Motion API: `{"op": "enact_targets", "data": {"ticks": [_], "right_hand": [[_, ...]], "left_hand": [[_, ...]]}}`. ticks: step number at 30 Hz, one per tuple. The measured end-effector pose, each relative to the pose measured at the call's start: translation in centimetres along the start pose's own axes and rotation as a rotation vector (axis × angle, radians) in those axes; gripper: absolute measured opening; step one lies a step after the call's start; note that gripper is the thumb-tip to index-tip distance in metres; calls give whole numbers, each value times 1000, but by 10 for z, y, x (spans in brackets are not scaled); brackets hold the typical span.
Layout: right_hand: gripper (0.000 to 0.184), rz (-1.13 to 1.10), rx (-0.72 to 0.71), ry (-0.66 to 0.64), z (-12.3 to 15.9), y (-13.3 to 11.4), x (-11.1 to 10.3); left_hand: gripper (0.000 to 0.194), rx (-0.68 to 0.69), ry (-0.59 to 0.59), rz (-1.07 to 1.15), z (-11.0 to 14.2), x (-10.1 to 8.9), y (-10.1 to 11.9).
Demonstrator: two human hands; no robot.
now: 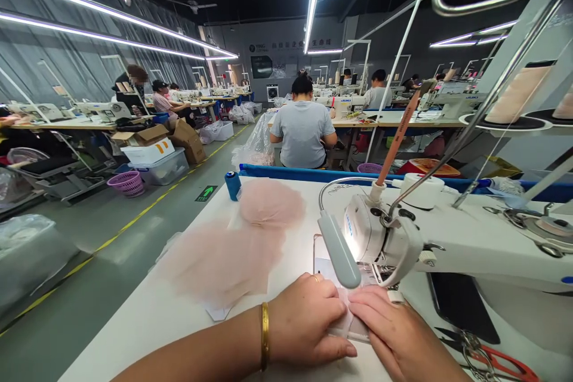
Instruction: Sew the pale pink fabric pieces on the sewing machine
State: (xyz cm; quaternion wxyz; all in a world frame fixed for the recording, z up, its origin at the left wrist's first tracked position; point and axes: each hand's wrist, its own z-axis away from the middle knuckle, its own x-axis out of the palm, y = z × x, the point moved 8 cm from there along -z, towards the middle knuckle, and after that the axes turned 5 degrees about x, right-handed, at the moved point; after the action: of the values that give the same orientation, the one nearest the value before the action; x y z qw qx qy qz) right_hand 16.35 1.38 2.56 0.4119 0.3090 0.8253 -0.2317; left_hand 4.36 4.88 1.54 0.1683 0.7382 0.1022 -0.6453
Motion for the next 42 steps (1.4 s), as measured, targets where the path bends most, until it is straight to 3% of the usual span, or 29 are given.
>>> {"op": "enact_targets", "data": {"ticks": [8,20,26,32,42], "right_hand": [[38,71,-32,36,10,6,-2],[49,133,14,-84,25,25,22],[47,155,-35,41,11,11,1],[28,40,-82,-55,5,-5,-6],[32,38,6,-73,12,11,1]], "left_hand": [[35,-30,-11,17,0,-5,8],[28,-82,-16,6,-4,-5,0],[25,-122,74,7,-2,-5,-7],[19,-28,161,40,6,-4,-4],[20,-107,122,1,3,-1,-12]]}}
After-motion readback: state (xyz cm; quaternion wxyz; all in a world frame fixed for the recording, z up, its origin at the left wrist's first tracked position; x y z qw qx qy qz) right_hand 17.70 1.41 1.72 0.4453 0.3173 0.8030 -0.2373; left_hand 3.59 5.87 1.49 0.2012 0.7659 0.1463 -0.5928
